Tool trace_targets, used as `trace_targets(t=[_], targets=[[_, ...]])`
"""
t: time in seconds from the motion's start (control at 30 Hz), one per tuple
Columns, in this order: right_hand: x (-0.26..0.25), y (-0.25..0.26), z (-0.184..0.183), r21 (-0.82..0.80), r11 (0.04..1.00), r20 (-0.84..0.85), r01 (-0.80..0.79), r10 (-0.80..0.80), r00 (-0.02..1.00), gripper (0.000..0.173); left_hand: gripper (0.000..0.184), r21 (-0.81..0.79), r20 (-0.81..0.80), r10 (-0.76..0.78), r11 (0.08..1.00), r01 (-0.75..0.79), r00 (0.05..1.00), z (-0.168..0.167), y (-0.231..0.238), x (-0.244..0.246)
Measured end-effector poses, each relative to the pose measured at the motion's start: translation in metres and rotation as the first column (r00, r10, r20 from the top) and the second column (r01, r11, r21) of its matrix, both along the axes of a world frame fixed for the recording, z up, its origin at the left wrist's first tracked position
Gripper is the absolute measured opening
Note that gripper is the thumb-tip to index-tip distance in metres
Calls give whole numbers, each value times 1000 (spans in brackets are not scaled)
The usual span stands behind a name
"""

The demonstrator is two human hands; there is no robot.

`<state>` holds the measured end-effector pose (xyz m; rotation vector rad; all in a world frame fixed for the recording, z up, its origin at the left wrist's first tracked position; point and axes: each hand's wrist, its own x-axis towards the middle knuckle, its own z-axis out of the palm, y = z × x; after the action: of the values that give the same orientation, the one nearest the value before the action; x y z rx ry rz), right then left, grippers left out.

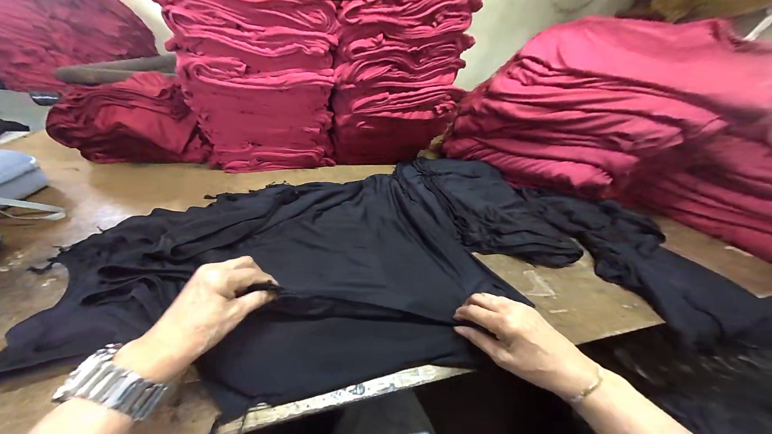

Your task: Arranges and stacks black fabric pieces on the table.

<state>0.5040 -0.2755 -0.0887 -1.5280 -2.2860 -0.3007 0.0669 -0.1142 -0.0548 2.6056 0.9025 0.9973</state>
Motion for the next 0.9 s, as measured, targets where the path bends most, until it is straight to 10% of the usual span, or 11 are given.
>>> trace_targets(t=[0.1, 0.27, 0.9], targets=[[-13, 5, 3, -9, 1000, -39, 3, -3, 999, 47, 20, 67, 0, 5, 998, -5, 1000, 21, -18, -22], [-32, 17, -6, 114, 988, -23, -109, 112, 993, 17, 12, -103, 174, 104, 991, -87, 979, -4, -73, -50], [-2, -13, -11, 65, 983, -15, -173, 175, 985, 28, 20, 231, -155, 81, 972, -44, 985, -71, -101, -67]])
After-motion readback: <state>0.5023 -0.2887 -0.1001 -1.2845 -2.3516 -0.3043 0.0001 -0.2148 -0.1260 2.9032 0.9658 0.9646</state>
